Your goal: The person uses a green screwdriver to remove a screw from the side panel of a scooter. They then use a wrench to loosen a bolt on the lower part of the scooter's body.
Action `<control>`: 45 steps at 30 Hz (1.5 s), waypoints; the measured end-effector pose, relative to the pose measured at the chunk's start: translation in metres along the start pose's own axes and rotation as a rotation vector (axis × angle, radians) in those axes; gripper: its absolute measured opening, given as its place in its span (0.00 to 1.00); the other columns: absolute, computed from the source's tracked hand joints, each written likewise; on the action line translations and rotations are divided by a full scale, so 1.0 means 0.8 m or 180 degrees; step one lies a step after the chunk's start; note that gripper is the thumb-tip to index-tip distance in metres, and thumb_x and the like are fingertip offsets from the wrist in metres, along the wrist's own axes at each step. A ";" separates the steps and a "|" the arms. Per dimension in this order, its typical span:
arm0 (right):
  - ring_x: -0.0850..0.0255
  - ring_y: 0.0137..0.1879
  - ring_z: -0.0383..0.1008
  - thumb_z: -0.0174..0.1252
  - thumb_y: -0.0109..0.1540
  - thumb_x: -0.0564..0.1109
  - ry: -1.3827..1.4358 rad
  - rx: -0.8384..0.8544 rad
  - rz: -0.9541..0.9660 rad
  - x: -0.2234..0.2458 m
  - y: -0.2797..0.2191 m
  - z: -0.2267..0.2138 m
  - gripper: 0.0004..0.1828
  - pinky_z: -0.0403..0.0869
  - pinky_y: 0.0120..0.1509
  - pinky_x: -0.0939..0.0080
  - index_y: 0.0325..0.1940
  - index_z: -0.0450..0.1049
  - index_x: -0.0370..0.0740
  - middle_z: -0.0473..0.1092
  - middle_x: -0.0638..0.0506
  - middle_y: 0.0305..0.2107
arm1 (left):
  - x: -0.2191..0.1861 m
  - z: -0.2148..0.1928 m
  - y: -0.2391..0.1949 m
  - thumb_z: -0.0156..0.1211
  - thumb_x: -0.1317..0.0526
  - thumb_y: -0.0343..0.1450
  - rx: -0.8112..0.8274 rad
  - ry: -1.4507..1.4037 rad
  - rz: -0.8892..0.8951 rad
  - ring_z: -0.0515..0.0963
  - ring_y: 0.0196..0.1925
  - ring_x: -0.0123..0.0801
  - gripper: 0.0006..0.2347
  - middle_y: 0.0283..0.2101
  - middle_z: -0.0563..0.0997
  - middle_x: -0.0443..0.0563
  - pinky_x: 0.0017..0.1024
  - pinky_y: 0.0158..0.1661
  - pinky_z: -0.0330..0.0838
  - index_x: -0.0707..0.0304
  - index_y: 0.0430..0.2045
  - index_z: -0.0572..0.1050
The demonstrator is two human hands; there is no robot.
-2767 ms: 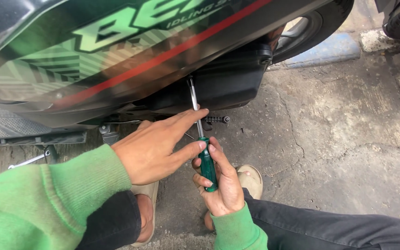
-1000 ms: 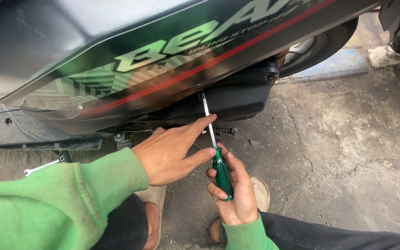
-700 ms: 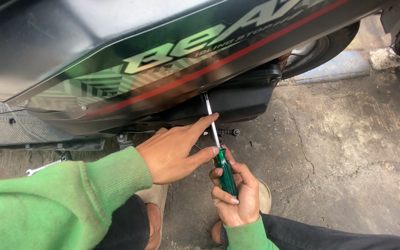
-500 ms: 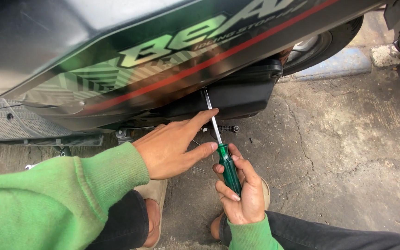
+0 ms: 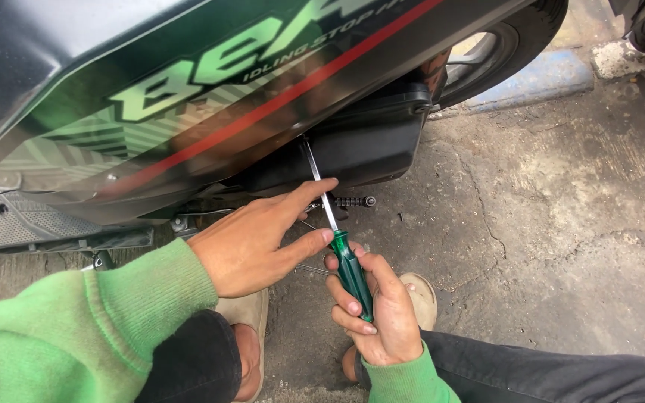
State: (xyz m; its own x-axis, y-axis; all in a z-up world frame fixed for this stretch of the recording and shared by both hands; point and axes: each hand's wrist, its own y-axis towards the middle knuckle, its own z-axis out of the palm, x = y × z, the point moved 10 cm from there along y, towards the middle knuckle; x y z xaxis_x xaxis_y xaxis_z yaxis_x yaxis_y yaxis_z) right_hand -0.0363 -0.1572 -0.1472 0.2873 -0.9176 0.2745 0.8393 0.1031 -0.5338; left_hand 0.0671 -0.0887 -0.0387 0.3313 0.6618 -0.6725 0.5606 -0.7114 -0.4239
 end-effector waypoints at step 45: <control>0.57 0.26 0.66 0.54 0.65 0.40 -0.0506 -0.0678 -0.0704 0.020 0.003 -0.020 0.22 0.56 0.13 0.70 0.63 0.70 0.34 0.68 0.40 0.41 | 0.009 0.040 -0.057 0.57 0.49 0.76 0.1063 0.1764 0.0490 0.82 0.37 0.51 0.15 0.46 0.73 0.45 0.53 0.37 0.73 0.44 0.54 0.67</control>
State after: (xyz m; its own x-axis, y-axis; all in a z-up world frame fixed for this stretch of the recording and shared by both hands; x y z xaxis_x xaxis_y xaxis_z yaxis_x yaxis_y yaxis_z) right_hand -0.0369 -0.1779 -0.1570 0.1916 -0.8359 0.5144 0.7789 -0.1894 -0.5979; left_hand 0.0195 -0.0588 -0.0436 0.7800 0.5071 -0.3667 0.2400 -0.7836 -0.5731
